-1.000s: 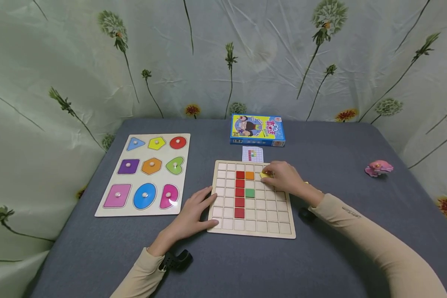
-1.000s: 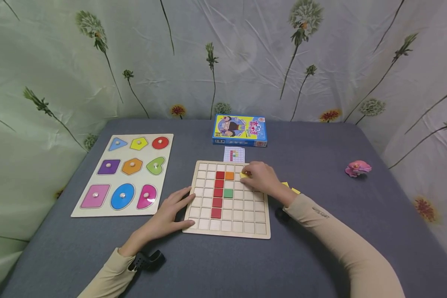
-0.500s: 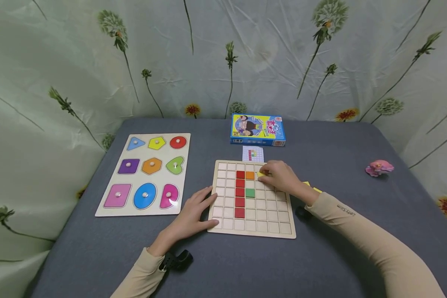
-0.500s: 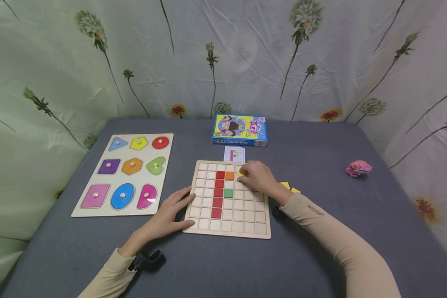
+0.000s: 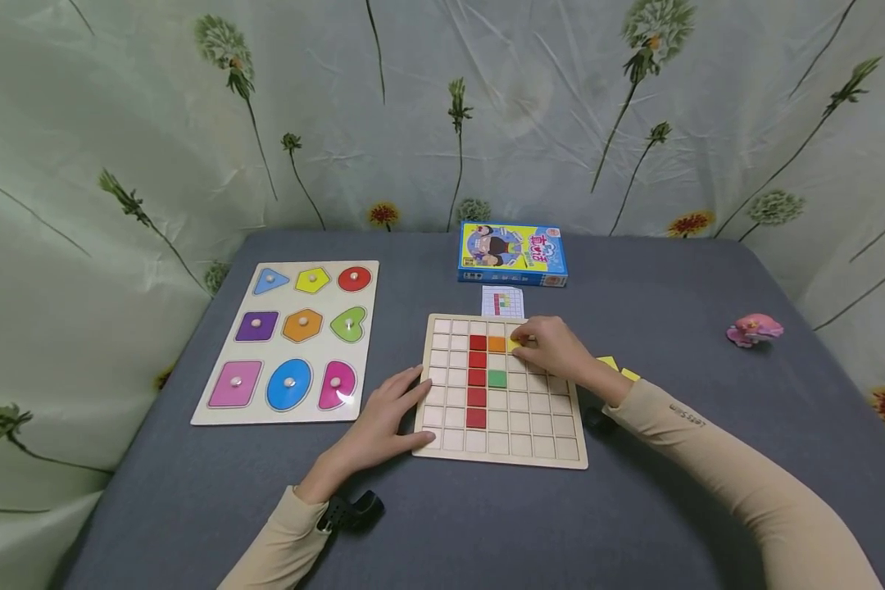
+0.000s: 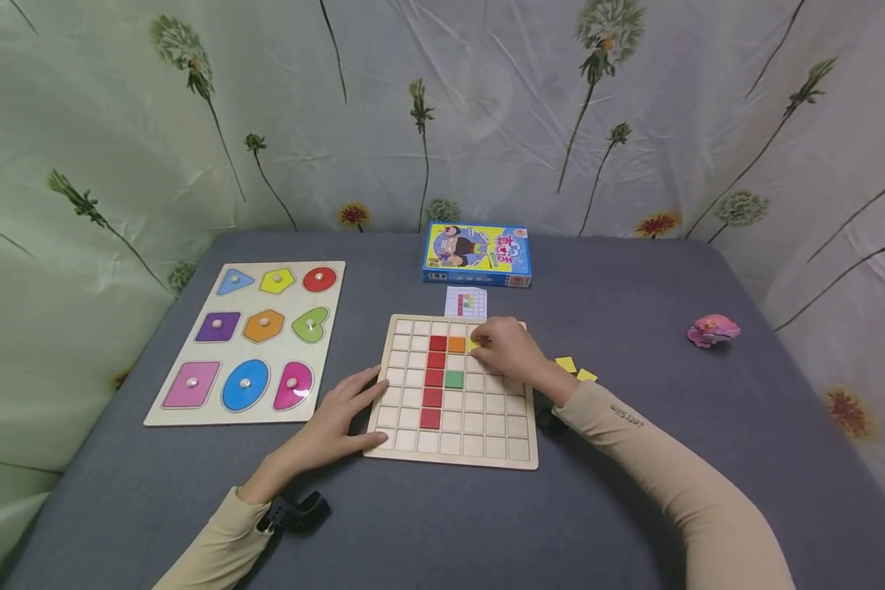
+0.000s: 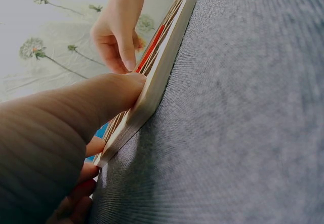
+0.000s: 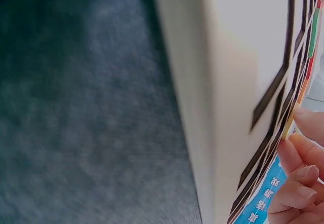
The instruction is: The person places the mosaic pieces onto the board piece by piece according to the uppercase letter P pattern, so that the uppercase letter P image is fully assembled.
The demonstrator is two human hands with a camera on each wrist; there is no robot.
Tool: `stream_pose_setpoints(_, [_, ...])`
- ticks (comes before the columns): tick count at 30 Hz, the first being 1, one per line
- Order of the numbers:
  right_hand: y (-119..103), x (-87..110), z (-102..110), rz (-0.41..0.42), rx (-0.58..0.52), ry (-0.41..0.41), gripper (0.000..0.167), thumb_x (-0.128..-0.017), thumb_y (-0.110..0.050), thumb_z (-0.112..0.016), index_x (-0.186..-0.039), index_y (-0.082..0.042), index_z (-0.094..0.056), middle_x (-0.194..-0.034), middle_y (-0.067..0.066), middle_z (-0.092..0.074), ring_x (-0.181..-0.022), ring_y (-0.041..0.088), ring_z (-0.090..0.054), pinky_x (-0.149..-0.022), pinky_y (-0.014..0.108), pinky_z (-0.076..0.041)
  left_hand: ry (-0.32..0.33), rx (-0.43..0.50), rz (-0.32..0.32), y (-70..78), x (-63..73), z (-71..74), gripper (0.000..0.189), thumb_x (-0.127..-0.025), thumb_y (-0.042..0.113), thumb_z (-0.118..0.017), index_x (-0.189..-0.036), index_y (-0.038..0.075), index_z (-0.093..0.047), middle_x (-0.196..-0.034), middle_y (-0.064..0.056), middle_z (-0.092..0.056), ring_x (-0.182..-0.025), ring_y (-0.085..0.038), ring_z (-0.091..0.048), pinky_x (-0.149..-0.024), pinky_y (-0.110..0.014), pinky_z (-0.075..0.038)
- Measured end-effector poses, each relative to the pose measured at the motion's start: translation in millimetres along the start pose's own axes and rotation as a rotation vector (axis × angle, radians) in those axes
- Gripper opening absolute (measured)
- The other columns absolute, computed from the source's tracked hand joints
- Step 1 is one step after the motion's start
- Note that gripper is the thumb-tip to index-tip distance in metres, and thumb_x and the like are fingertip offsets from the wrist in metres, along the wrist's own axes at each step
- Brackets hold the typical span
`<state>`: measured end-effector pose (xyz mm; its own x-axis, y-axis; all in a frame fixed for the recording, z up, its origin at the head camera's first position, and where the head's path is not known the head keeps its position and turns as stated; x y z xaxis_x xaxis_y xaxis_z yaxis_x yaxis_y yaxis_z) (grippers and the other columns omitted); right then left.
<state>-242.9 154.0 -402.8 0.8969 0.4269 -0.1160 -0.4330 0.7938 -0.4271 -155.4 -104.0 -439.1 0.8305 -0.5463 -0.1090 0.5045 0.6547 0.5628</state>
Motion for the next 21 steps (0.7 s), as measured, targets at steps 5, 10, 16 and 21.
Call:
stream_pose_setpoints(5, [0.5,0.9,2.4,-0.005,-0.029,0.002,0.020,-0.082,-0.013,-0.070,-0.099,-0.002,-0.072,-0.090,0.012,-0.071,-0.080,0.019,-0.062,-0.074,0.036,-0.053,0.000,-0.001,0.003,-0.7,-0.7,-0.2,0.075,-0.080,0.035,-0.070,-0.142,0.008,-0.040,-0.153,-0.014,-0.030,-0.140,-0.034,-0.028,-0.107,-0.061,-0.027])
stream_pose_setpoints(10, [-1.0,3.2,10.8,-0.006,-0.044,0.015,0.020,-0.083,-0.010,-0.067,-0.099,0.000,-0.071,-0.091,0.013,-0.071,-0.074,0.018,-0.059,-0.066,0.031,-0.050,0.003,0.002,0.006,-0.8,-0.8,-0.2,0.075,-0.080,0.036,-0.070,-0.142,0.008,-0.040,-0.153,-0.014,-0.031,-0.140,-0.034,-0.028,-0.107,-0.061,-0.027])
stream_pose_setpoints(16, [2.3,9.7,21.5,-0.021,-0.028,0.017,0.019,-0.084,-0.010,-0.066,-0.099,0.001,-0.071,-0.090,0.013,-0.071,-0.067,0.016,-0.053,-0.061,0.025,-0.043,-0.004,0.012,0.010,-0.5,-0.7,0.3,0.075,-0.080,0.035,-0.070,-0.143,0.008,-0.040,-0.153,-0.013,-0.030,-0.140,-0.034,-0.027,-0.107,-0.061,-0.027])
stream_pose_setpoints(21, [10.0,17.9,28.2,-0.023,-0.019,0.021,0.019,-0.084,-0.008,-0.065,-0.100,0.001,-0.070,-0.090,0.013,-0.071,-0.066,0.015,-0.051,-0.060,0.025,-0.042,-0.003,0.009,0.007,-0.6,-0.5,0.4,0.074,-0.080,0.035,-0.071,-0.142,0.008,-0.040,-0.153,-0.013,-0.030,-0.140,-0.034,-0.027,-0.107,-0.062,-0.026])
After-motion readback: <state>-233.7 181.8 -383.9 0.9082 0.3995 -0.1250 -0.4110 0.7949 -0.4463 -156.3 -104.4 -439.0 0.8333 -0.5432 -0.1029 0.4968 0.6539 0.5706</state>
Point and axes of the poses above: each hand's wrist, its own x-axis away from the middle knuckle, its own z-axis out of the back of the hand, y = z × x, the point moved 4 cm from there along -x, towards the middle knuckle
